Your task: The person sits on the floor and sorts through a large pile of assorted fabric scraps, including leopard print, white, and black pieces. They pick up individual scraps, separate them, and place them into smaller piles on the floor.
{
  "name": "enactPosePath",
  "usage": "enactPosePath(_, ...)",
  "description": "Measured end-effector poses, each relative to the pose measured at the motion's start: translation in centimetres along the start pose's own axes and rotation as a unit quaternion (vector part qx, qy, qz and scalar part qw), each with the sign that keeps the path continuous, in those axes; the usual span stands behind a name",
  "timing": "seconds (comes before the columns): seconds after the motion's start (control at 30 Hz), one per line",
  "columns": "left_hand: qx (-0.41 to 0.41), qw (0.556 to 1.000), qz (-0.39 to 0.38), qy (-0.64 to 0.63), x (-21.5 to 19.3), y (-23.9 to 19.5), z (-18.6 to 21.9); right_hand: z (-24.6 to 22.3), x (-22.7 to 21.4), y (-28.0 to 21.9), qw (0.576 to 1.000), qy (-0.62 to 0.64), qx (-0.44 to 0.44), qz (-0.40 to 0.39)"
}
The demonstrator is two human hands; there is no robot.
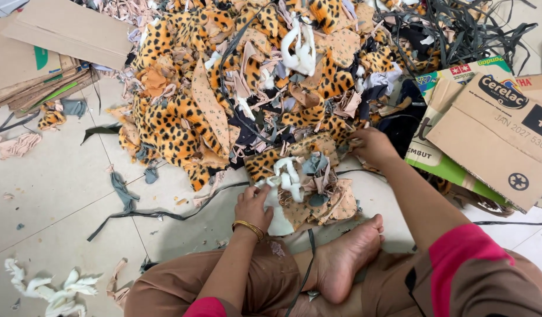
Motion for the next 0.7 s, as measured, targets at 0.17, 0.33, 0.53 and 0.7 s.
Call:
enactPosePath(0.17, 0.0, 1.0, 0.009, 0.017, 0.2, 0.1, -0.1, 2.4, -4.4, -3.4, 0.97, 0.197, 0.069, 0.125)
enactPosePath(0.33, 0.001, 0.999, 0.02, 0.038, -0.8, -0.4, 0.7, 2.9, -9.3, -4.6, 0.874, 0.411, 0.076, 0.246)
enactPosePath(0.53, 0.011, 1.0, -0.004, 0.007, -2.4, -1.5, 1.5, -3.8, -15.6, -7.8, 0.829, 0.497, 0.137, 0.217)
enactPosePath(0.7, 0.023, 1.0, 0.018, 0.001, -2.1, -1.4, 1.2, -5.5, -18.8, -10.4, 0.819, 0.497, -0.016, 0.286)
Point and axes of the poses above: each hand's wrist, its own y-axis towards the middle knuckle, its own x-axis out of the palm, z = x × y, the point moved 4 cm from there along y, towards the middle knuckle, and after that the axes turned 9 degrees about -x, right-handed, at the moved point
